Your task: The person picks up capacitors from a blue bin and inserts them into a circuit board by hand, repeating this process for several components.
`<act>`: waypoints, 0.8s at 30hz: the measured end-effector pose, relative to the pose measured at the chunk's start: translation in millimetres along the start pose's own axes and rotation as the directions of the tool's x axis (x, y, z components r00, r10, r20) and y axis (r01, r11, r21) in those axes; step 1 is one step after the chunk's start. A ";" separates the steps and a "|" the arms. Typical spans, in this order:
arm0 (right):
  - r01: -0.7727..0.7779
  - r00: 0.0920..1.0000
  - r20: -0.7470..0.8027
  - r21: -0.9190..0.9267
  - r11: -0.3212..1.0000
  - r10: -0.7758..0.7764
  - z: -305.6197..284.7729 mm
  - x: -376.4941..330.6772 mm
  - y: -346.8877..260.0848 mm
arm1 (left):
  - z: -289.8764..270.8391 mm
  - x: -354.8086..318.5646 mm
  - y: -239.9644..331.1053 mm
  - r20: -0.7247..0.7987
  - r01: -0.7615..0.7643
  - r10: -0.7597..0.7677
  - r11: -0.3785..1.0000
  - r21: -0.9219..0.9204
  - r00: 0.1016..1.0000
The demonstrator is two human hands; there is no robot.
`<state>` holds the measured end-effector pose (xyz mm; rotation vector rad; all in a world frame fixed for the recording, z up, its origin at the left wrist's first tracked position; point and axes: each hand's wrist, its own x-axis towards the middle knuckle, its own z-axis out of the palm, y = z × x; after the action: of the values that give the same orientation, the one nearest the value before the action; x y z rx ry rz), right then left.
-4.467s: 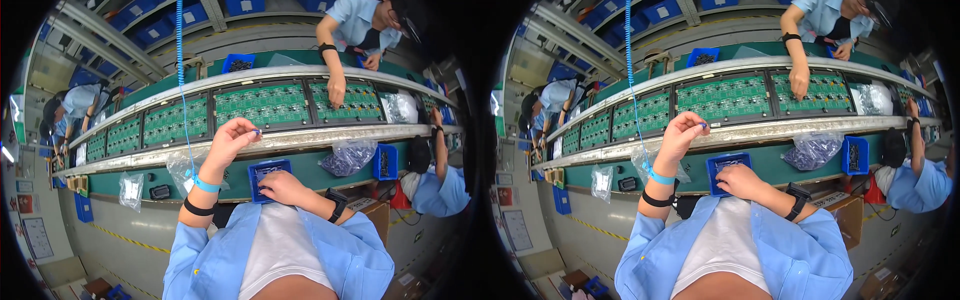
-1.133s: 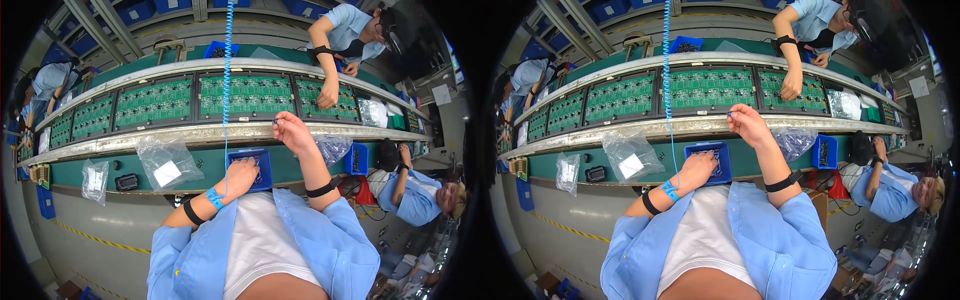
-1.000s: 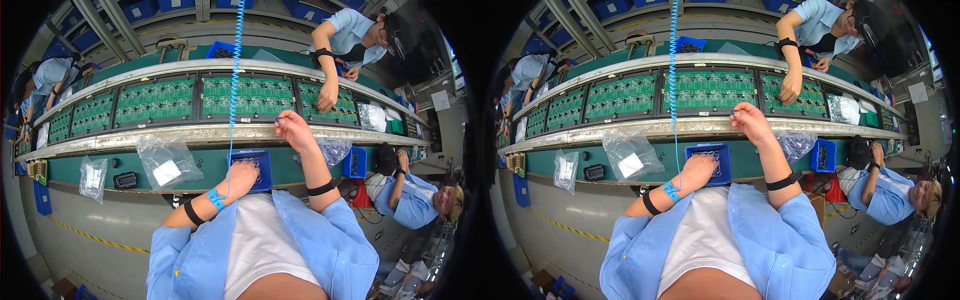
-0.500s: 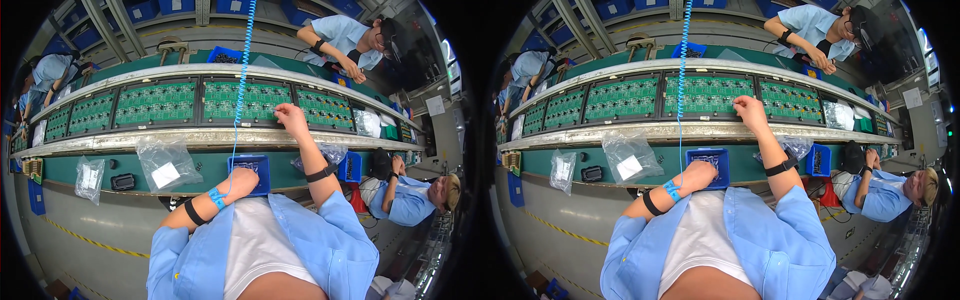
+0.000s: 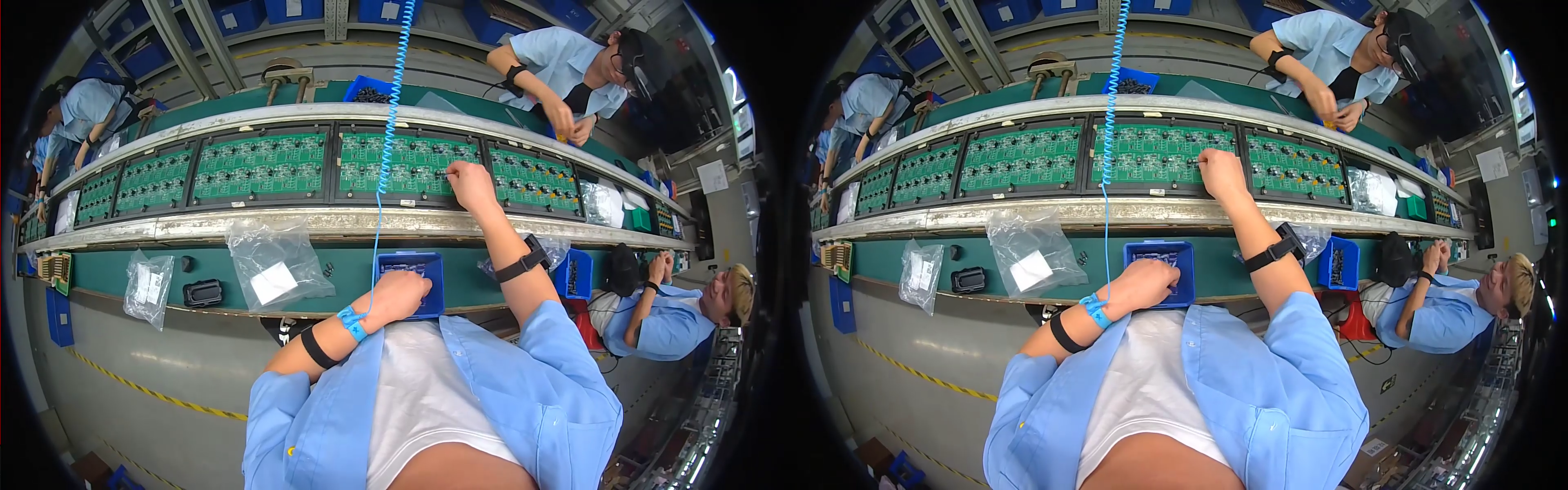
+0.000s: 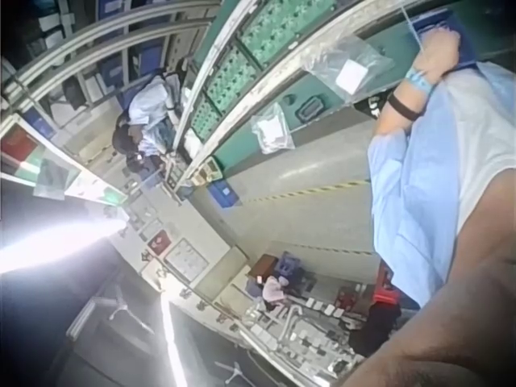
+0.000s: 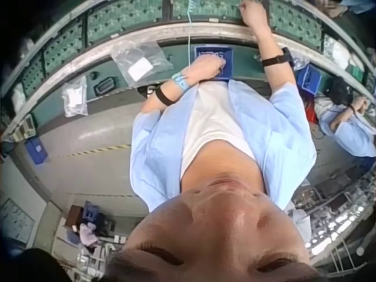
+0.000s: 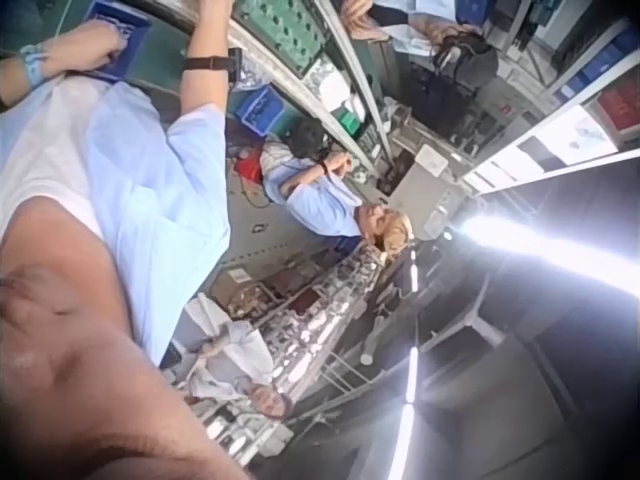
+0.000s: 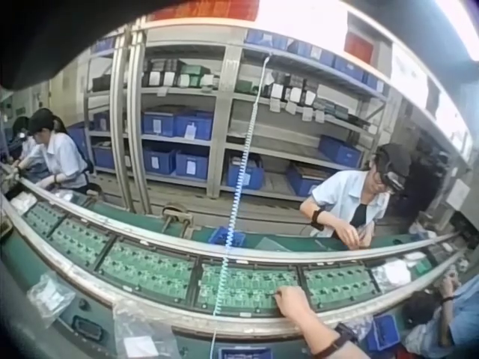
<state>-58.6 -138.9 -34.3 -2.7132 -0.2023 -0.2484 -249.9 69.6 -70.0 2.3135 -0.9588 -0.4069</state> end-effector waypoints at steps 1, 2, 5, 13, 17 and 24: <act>0.000 1.000 0.010 -0.016 1.000 0.000 0.6 0.9 -0.8 | -3.2 -0.6 1.1 -0.002 0.001 -0.001 1.000 0.000 1.000; 0.000 1.000 0.021 -0.033 0.999 0.001 0.9 1.9 -1.3 | -8.2 -1.6 3.4 -0.011 0.007 -0.007 1.000 -0.027 1.000; 0.034 0.999 0.039 -0.061 0.998 -0.032 -0.3 5.3 -0.6 | -14.2 -2.9 5.8 -0.031 0.016 -0.019 0.996 -0.084 0.999; 0.064 0.993 0.100 -0.063 0.996 -0.058 -3.5 13.4 3.5 | -22.3 -6.3 5.0 -0.144 -0.063 0.045 0.990 -0.126 0.989; 0.091 0.993 0.087 -0.062 0.994 -0.085 -3.4 13.9 6.0 | -32.3 -6.2 6.1 -0.152 -0.066 0.045 0.989 -0.135 0.987; 0.128 0.990 0.064 -0.051 0.990 -0.125 -3.8 13.9 5.6 | -44.0 -7.0 3.9 -0.212 -0.045 0.003 0.980 -0.196 0.977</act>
<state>-44.6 -144.0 -30.2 -2.7686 -0.3914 -0.2109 -235.6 90.4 -33.0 2.1112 -0.8028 -0.2298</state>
